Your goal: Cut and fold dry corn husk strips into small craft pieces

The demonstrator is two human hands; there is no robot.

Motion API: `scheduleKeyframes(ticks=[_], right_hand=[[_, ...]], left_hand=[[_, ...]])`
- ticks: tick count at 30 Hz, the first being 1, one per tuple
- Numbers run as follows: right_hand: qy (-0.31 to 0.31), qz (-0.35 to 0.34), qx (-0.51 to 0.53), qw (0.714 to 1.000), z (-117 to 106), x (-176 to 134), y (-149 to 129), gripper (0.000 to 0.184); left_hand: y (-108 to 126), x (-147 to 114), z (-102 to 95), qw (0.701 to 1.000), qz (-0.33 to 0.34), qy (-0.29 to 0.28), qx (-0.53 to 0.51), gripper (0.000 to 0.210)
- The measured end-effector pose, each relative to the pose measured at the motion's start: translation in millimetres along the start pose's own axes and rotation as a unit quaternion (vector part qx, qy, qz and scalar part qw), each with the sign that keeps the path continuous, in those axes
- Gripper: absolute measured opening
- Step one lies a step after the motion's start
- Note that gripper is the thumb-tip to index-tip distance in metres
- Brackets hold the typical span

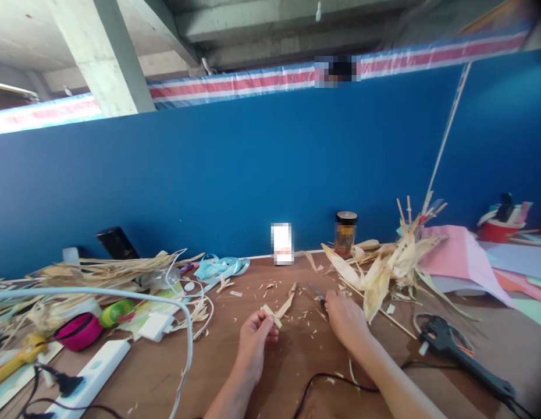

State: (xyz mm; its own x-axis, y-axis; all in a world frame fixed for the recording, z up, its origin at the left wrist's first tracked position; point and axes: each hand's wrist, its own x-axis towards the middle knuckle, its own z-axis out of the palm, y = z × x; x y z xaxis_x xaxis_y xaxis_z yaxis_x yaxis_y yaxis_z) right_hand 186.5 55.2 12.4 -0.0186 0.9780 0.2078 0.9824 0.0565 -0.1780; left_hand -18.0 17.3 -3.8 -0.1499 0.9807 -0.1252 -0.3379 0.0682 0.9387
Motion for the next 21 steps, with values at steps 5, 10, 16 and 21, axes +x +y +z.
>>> scheduleKeyframes(ticks=[5,10,16,21], right_hand=[[0.01,0.01,0.224,0.975,6.0,0.8,-10.0,0.015],[-0.071,-0.079,0.523,0.846,12.6,-15.9,-42.9,0.038],[-0.21,-0.117,0.593,0.769,5.7,-31.0,-60.0,0.03],[-0.237,-0.134,0.585,0.764,5.1,-30.4,-57.5,0.029]], left_hand=[[1.9,-0.4,1.3,1.0,-0.005,0.005,-0.002,0.026],[3.8,-1.9,2.3,0.999,-0.015,0.012,-0.027,0.028],[4.8,-1.1,-0.6,0.999,-0.016,0.017,-0.04,0.023],[10.4,-1.3,0.4,0.998,-0.03,0.034,-0.039,0.025]])
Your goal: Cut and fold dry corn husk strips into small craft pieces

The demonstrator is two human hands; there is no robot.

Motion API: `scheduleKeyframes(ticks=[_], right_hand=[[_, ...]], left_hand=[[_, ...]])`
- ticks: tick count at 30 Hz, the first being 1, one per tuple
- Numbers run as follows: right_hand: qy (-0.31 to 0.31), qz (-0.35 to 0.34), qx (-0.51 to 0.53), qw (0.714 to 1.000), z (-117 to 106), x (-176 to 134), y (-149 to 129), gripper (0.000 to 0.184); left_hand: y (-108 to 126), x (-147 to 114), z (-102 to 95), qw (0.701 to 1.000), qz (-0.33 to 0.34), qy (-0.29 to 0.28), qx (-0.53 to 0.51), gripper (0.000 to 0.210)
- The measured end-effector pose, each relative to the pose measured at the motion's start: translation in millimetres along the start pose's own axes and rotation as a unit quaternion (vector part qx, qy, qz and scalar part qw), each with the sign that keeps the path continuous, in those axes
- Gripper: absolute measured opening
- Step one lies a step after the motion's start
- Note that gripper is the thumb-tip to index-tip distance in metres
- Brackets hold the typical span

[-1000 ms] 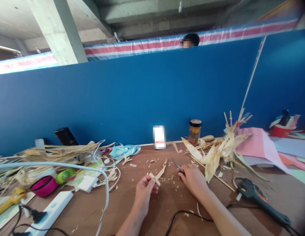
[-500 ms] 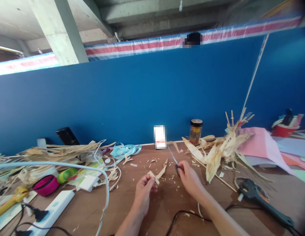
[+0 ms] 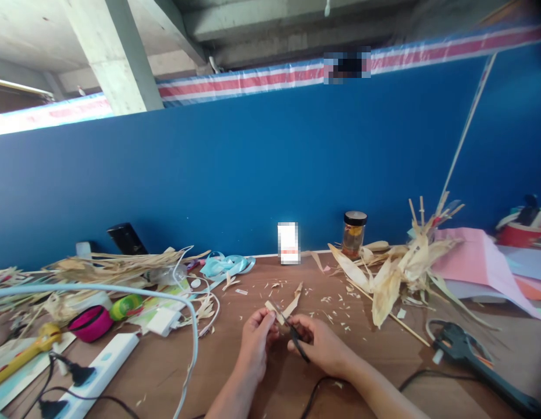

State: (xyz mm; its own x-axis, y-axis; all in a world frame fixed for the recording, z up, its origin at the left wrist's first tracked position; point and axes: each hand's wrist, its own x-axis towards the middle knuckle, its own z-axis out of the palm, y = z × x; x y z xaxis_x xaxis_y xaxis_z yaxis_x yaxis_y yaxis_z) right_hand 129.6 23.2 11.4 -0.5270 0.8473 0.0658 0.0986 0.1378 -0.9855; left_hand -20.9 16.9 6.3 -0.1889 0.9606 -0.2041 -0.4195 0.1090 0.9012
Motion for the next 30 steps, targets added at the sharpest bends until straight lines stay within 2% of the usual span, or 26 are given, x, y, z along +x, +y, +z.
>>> scheduleKeyframes(ticks=[9,18,30], right_hand=[[-0.012,0.008,0.002,1.0,-1.5,-0.6,1.6,0.027],[-0.046,0.093,0.09,0.99,-4.7,0.6,11.7,0.03],[-0.049,0.111,0.098,0.988,-3.9,2.4,15.9,0.028]], left_hand=[[2.5,0.4,-0.5,1.0,0.006,-0.002,-0.002,0.028],[-0.4,3.4,-7.8,0.999,-0.023,-0.023,-0.031,0.022],[-1.5,3.3,-6.8,0.998,-0.044,-0.011,-0.045,0.02]])
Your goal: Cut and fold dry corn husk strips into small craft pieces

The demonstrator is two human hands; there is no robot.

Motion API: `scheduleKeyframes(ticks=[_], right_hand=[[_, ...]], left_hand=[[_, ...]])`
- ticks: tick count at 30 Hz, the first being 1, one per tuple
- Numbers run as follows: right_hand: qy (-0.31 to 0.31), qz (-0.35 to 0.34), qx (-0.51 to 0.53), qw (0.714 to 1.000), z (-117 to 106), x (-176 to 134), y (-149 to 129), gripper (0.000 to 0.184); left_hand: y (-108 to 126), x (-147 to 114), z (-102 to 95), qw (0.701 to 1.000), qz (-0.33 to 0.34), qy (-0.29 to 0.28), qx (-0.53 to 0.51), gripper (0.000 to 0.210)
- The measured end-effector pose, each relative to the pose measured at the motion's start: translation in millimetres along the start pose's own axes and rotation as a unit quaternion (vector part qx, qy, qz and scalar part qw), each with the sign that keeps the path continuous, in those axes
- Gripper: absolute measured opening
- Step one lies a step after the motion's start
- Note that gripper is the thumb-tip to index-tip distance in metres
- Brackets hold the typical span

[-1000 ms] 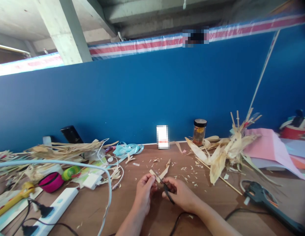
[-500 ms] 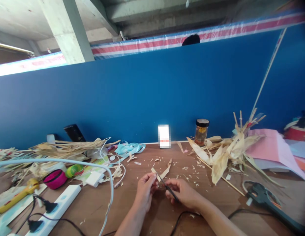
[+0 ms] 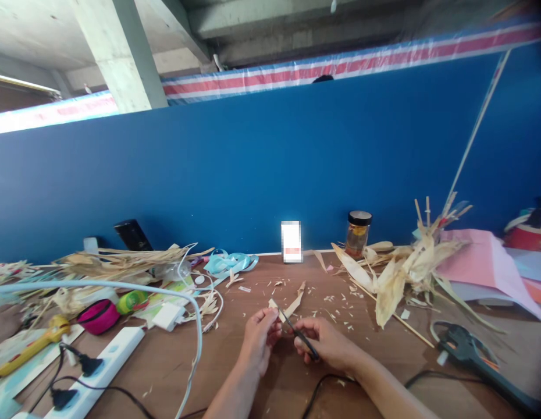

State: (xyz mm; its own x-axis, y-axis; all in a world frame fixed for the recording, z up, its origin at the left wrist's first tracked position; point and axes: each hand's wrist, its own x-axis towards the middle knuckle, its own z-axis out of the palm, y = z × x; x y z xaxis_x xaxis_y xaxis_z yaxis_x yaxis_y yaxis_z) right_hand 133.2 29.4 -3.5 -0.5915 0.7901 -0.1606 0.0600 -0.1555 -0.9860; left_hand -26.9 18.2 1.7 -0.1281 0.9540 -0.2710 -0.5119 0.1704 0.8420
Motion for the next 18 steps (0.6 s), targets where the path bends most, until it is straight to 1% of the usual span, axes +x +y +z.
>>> scheduleKeyframes(ticks=[8,13,16,18], right_hand=[[0.001,0.0,-0.024,1.0,-1.8,1.1,2.5,0.026],[0.003,-0.003,-0.033,0.999,-3.1,3.0,8.1,0.027],[0.003,-0.004,-0.017,1.0,-2.3,3.1,9.4,0.028],[0.01,-0.012,0.012,1.0,-0.1,3.1,7.9,0.029]], left_hand=[[1.9,1.6,0.0,1.0,-0.005,-0.008,-0.007,0.018],[2.0,0.9,0.5,1.0,-0.012,-0.001,-0.005,0.018],[0.5,1.8,-1.1,1.0,-0.012,0.001,-0.006,0.019],[-0.8,2.5,-2.4,1.0,-0.007,0.003,-0.009,0.02]])
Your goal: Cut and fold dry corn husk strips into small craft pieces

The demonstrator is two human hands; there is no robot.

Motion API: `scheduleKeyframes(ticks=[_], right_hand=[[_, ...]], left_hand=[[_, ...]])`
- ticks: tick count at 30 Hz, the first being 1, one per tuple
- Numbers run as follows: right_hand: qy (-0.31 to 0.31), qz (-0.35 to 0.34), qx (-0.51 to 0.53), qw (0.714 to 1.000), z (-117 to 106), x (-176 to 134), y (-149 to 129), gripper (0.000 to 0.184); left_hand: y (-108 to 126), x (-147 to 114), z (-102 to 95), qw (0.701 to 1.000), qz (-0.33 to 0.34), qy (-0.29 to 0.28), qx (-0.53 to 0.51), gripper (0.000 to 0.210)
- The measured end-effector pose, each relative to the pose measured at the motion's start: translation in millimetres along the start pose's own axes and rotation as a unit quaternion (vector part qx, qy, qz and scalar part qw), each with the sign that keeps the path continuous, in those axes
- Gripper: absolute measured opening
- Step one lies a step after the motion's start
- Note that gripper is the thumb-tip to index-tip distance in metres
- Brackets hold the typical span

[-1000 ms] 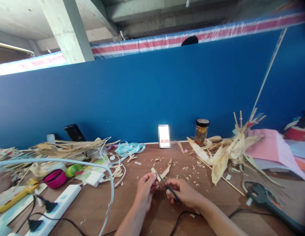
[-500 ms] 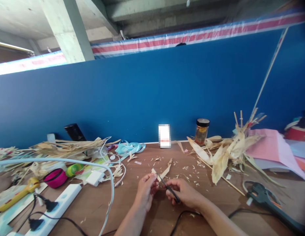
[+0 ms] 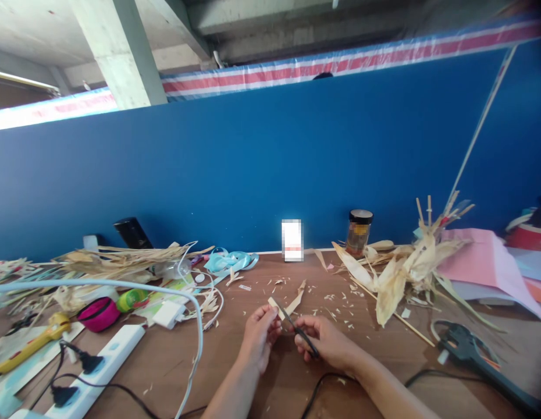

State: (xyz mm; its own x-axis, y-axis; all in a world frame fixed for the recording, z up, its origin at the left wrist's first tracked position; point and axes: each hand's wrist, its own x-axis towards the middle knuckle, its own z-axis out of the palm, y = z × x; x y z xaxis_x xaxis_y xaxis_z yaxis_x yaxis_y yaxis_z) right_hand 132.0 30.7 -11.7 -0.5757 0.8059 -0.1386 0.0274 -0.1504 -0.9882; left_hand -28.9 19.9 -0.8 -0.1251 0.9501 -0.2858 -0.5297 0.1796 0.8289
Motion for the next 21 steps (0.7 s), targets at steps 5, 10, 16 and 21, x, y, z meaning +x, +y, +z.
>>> scheduleKeyframes(ticks=[5,10,16,21], right_hand=[[0.066,-0.088,0.091,0.99,6.7,1.6,-9.6,0.042],[0.116,-0.104,0.12,0.98,4.6,2.1,-15.2,0.044],[0.111,-0.089,0.097,0.985,3.0,2.1,-10.5,0.043],[0.094,-0.089,0.091,0.987,3.3,1.2,-10.5,0.042]], left_hand=[[-3.4,-1.5,2.9,1.0,-0.001,-0.028,0.007,0.02],[-7.2,-6.6,11.2,0.996,0.0,-0.07,0.052,0.024],[-12.6,-10.6,12.5,0.994,-0.02,-0.085,0.063,0.022],[-11.9,-12.1,13.8,0.993,-0.023,-0.093,0.07,0.022]])
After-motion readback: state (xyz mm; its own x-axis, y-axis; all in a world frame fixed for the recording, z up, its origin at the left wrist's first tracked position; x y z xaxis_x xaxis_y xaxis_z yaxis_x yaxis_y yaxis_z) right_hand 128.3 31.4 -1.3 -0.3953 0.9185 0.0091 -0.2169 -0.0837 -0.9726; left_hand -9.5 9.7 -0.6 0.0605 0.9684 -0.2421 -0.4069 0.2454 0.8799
